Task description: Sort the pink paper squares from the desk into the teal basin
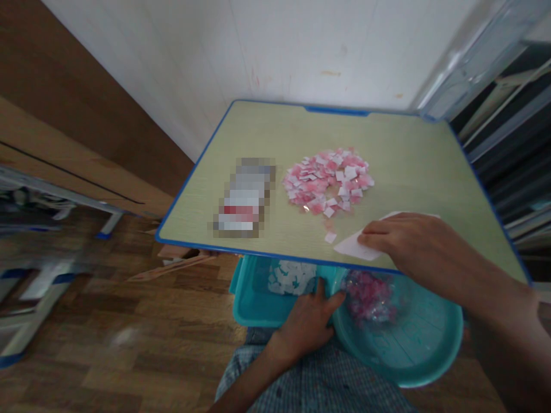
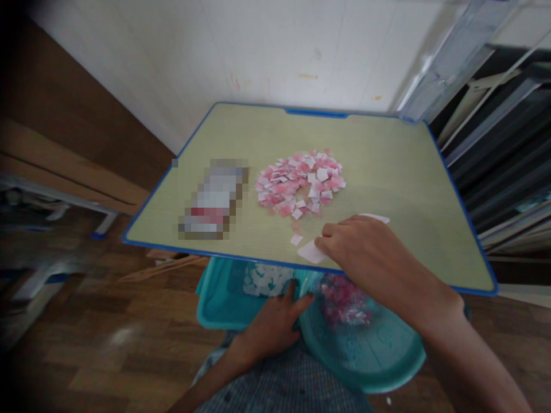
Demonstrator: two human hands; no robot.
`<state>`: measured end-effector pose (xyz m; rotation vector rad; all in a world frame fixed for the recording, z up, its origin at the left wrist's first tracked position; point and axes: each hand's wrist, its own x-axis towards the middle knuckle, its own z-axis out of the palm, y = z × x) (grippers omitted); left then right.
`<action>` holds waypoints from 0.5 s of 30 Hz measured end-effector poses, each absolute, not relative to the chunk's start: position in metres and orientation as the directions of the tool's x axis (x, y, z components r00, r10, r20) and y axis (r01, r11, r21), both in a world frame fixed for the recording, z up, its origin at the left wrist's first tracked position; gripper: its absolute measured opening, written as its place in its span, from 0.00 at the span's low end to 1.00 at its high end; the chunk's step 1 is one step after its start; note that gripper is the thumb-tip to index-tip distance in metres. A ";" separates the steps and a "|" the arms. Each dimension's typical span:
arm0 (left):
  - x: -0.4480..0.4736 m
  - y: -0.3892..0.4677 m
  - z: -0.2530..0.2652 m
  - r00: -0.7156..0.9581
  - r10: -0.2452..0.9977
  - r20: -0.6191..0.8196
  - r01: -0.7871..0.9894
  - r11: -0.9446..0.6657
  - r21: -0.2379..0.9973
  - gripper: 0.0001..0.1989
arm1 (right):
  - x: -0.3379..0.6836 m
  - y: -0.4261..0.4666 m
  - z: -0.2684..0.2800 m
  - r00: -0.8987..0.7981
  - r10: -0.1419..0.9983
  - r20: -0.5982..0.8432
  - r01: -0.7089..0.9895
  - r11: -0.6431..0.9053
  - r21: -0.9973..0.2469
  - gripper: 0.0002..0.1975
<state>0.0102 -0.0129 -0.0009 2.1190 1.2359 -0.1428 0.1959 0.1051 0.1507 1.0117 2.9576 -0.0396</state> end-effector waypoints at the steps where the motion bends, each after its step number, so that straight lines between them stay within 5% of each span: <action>1: 0.010 -0.013 -0.001 0.547 0.731 -0.408 0.806 -0.327 0.493 0.33 | 0.196 0.105 0.150 -0.800 0.599 -0.032 0.600 0.799 -0.034 0.13; 7: 0.011 -0.013 0.001 0.533 0.731 -0.426 0.817 -0.313 0.485 0.33 | 0.191 0.107 0.152 -0.731 0.678 -0.081 0.680 0.734 0.007 0.14; 15: 0.011 -0.013 0.002 0.527 0.729 -0.438 0.819 -0.297 0.490 0.34 | 0.190 0.103 0.153 -0.772 0.631 -0.079 0.635 0.772 -0.026 0.13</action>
